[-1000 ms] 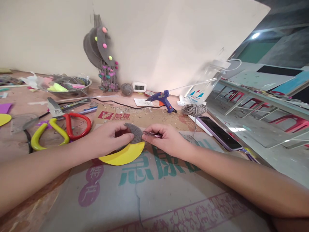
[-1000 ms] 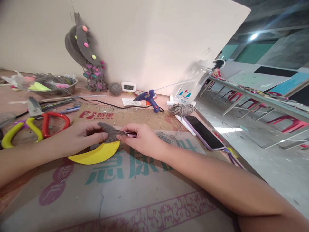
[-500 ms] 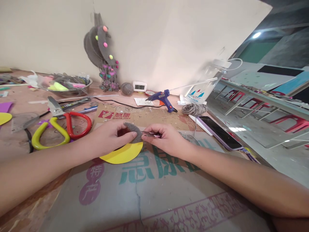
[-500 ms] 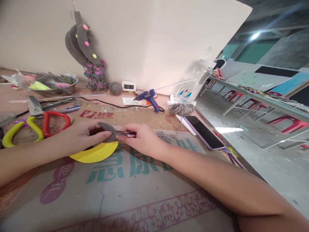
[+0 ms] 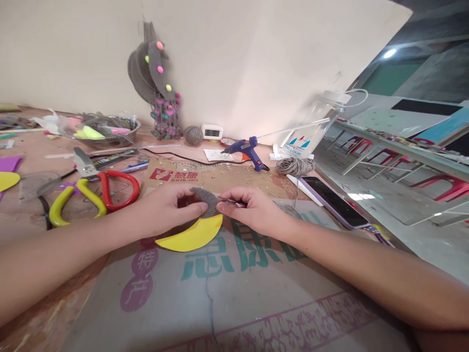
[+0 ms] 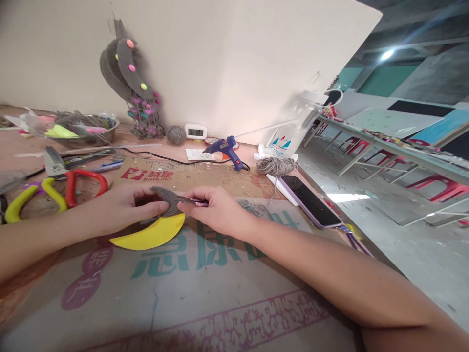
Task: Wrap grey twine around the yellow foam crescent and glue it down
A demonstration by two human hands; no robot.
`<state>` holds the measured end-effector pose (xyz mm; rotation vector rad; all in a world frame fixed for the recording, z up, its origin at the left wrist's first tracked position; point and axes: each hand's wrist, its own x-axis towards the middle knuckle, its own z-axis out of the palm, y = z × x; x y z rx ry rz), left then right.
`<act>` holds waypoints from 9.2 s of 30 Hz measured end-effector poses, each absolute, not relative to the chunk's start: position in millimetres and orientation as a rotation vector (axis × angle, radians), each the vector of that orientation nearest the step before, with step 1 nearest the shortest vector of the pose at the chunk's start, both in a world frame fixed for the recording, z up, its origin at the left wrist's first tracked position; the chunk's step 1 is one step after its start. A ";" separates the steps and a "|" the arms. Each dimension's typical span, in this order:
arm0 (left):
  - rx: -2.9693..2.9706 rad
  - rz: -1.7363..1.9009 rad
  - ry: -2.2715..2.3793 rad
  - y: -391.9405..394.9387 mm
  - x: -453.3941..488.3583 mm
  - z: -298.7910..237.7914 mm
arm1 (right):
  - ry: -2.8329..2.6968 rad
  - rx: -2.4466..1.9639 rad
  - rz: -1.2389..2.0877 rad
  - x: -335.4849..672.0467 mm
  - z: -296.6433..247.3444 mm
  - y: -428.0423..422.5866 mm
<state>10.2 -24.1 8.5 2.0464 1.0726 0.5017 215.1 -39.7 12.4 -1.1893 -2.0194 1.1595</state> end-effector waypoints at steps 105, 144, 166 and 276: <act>1.943 0.557 1.059 -31.1 8.9 11.4 | -1.986 -1.118 1.227 212.7 17.0 -41.2; 1.789 0.619 1.019 -30.3 10.1 10.5 | -1.914 -1.163 1.176 217.8 12.7 -38.7; 1.854 0.523 1.104 -29.2 8.7 11.5 | -1.978 -1.185 1.121 215.0 15.4 -40.6; 1.867 0.534 1.148 -30.5 10.2 10.0 | -2.058 -1.188 1.077 214.9 13.6 -43.0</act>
